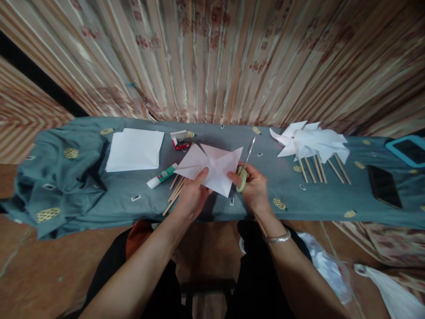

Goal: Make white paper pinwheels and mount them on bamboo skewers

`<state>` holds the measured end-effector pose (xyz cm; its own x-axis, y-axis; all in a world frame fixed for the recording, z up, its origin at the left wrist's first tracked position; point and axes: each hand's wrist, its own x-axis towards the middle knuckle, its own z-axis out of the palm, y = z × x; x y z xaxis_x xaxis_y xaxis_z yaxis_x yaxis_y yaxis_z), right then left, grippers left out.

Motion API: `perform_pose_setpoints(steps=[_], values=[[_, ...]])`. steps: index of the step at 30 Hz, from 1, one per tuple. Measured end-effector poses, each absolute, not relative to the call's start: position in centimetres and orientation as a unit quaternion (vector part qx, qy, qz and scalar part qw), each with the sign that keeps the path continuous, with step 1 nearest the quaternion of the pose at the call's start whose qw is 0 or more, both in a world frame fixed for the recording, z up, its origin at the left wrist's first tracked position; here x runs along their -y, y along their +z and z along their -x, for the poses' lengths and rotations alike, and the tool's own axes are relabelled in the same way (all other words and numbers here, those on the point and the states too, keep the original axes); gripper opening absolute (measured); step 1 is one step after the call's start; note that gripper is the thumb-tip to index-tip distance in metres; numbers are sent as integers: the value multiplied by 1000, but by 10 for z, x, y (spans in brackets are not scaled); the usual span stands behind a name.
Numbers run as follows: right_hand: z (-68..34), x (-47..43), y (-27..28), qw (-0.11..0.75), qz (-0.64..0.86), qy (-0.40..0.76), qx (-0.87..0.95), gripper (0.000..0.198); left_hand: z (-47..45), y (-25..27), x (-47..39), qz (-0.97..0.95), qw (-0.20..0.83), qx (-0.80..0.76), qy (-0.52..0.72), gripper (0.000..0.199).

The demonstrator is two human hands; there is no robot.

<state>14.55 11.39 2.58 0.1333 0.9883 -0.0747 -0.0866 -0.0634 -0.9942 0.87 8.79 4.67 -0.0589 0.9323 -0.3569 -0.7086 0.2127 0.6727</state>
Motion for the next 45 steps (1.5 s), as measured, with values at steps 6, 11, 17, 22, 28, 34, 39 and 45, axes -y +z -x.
perform_pose_setpoints(steps=[6,11,17,22,28,34,39,45], values=[[-155,-102,33,414,510,562,502,49,9,51,-102,-100,603,-431,664,22],[-163,-85,28,276,421,645,574,57,24,57,-108,-98,567,-422,701,30],[-159,-76,22,190,410,653,607,55,20,59,-109,-106,572,-411,702,22],[-158,-78,23,208,403,676,581,51,13,56,-109,-100,577,-412,698,21],[-158,-78,25,214,400,683,572,52,11,54,-110,-107,580,-405,699,19],[-158,-78,25,207,397,683,576,53,9,53,-111,-111,576,-410,699,15],[-157,-78,24,207,401,682,575,51,8,53,-109,-103,585,-406,694,11],[-157,-78,24,203,404,685,571,54,6,52,-108,-98,584,-407,695,9]])
